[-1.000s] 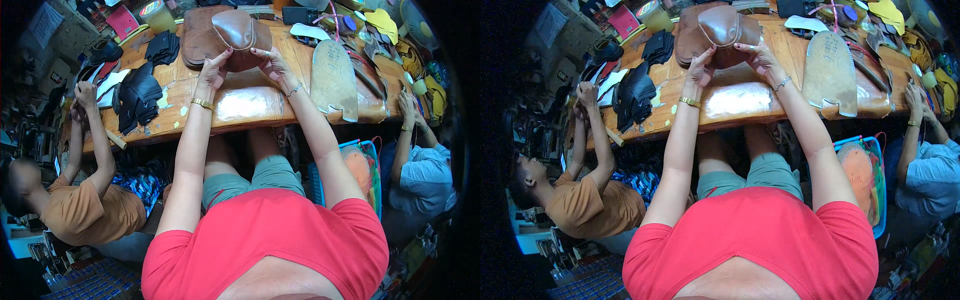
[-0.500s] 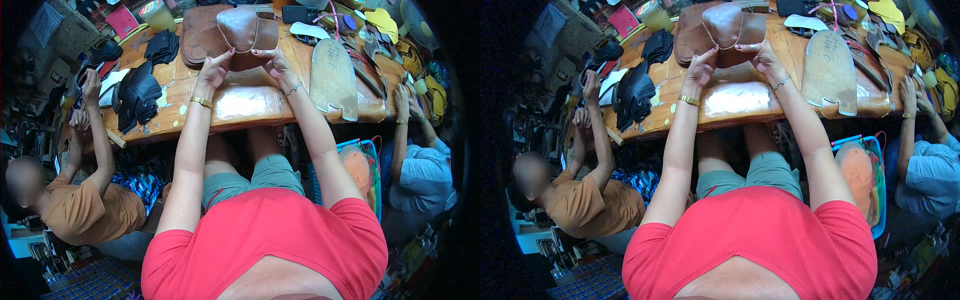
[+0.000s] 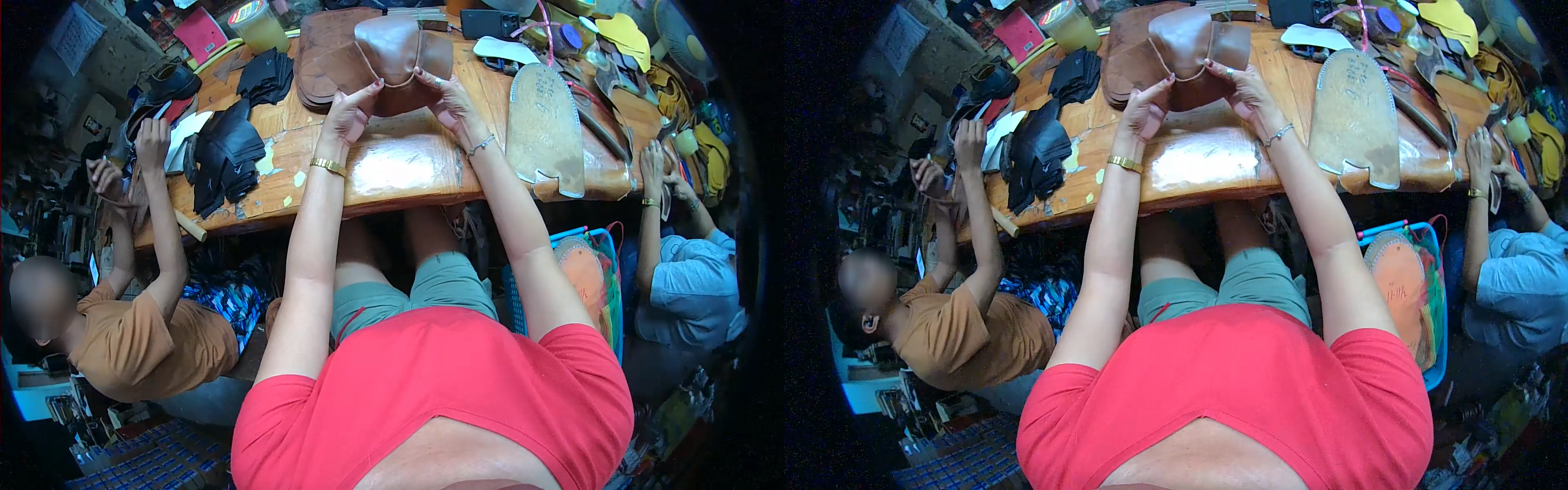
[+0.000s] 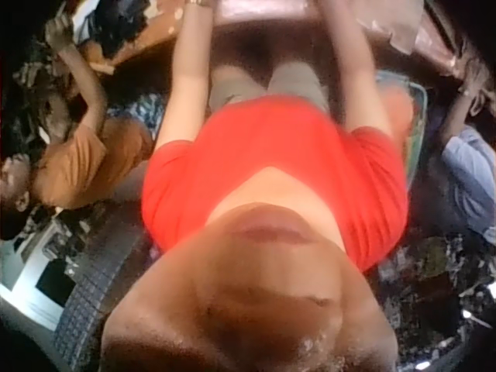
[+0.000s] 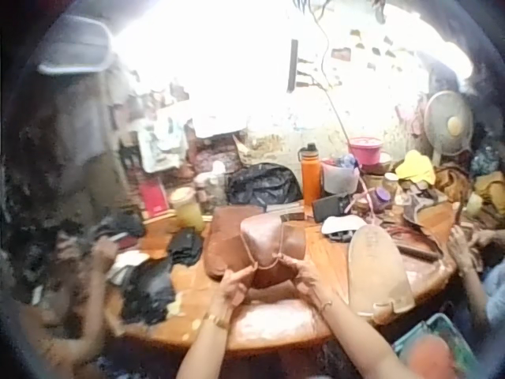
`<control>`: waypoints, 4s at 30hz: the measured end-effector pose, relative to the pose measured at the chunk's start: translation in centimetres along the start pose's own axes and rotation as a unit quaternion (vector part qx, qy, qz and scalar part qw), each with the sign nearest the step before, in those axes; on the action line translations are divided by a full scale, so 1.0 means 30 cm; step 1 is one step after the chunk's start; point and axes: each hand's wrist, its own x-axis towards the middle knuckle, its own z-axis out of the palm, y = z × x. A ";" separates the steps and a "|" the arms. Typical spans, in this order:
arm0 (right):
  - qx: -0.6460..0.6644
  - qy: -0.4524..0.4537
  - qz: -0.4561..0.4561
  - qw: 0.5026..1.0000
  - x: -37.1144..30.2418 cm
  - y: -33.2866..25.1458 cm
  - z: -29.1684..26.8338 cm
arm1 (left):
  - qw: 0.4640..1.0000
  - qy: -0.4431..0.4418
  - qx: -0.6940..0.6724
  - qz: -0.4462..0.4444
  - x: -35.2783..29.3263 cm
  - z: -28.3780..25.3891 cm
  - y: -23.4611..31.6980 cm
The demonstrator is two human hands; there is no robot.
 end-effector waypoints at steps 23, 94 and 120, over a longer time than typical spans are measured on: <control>0.084 -0.011 0.035 0.996 -0.016 -0.009 -0.063 | 0.991 0.031 0.119 0.042 -0.085 0.016 0.172; 0.013 0.050 0.084 0.995 0.018 -0.019 -0.112 | 0.800 0.186 0.444 0.358 -0.318 -0.155 0.917; 0.037 0.049 0.019 0.998 0.035 -0.019 -0.147 | 0.909 -0.078 0.315 0.262 -0.218 0.366 0.590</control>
